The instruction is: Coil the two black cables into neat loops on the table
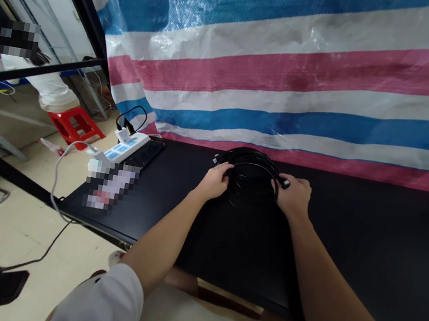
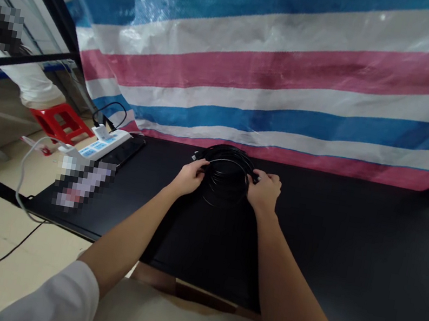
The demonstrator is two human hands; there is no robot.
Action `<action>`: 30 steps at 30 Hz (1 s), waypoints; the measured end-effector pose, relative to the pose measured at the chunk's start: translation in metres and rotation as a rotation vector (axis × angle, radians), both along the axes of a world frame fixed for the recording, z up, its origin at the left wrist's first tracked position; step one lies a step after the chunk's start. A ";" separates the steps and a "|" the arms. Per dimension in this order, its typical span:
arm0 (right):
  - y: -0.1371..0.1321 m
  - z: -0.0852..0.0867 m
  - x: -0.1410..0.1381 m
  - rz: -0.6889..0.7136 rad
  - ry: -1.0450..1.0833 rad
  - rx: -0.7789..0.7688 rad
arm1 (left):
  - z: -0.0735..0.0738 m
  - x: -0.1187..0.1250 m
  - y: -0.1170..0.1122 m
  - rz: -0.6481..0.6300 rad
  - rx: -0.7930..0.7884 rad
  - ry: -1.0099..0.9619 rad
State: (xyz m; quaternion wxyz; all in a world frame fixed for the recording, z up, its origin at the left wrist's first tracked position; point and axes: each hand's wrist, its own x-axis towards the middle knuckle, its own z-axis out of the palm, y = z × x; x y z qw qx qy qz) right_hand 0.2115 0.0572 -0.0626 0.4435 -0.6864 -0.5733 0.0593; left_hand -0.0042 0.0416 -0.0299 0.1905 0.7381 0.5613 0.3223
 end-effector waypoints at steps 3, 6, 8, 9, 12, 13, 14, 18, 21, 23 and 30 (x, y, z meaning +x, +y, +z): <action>-0.002 0.010 0.005 0.026 0.024 -0.065 | -0.004 -0.001 0.002 -0.016 0.021 -0.002; -0.004 0.019 0.009 0.018 0.076 -0.180 | -0.005 -0.001 0.004 -0.018 0.028 -0.004; -0.004 0.021 0.011 -0.009 0.123 -0.196 | -0.004 0.000 0.003 -0.010 0.030 0.005; -0.003 0.020 0.013 -0.014 0.140 -0.187 | -0.003 0.001 0.002 -0.002 0.034 0.017; 0.000 0.017 0.015 0.017 0.118 -0.177 | 0.002 0.004 -0.002 0.022 0.045 0.086; 0.001 0.017 0.016 0.038 0.089 -0.190 | 0.004 0.005 -0.003 0.029 0.043 0.114; 0.002 0.017 0.016 0.056 0.058 -0.210 | 0.006 0.006 -0.005 0.037 0.036 0.144; -0.001 0.022 0.012 0.063 0.004 -0.281 | 0.013 0.010 -0.009 0.091 0.017 0.259; -0.005 0.026 0.008 0.032 0.011 -0.283 | 0.017 0.012 -0.010 0.188 0.038 0.314; -0.005 0.024 0.007 0.018 0.020 -0.249 | 0.018 0.013 -0.010 0.262 0.038 0.330; 0.003 0.010 0.020 0.021 0.048 -0.132 | 0.020 0.014 -0.010 0.294 -0.084 0.341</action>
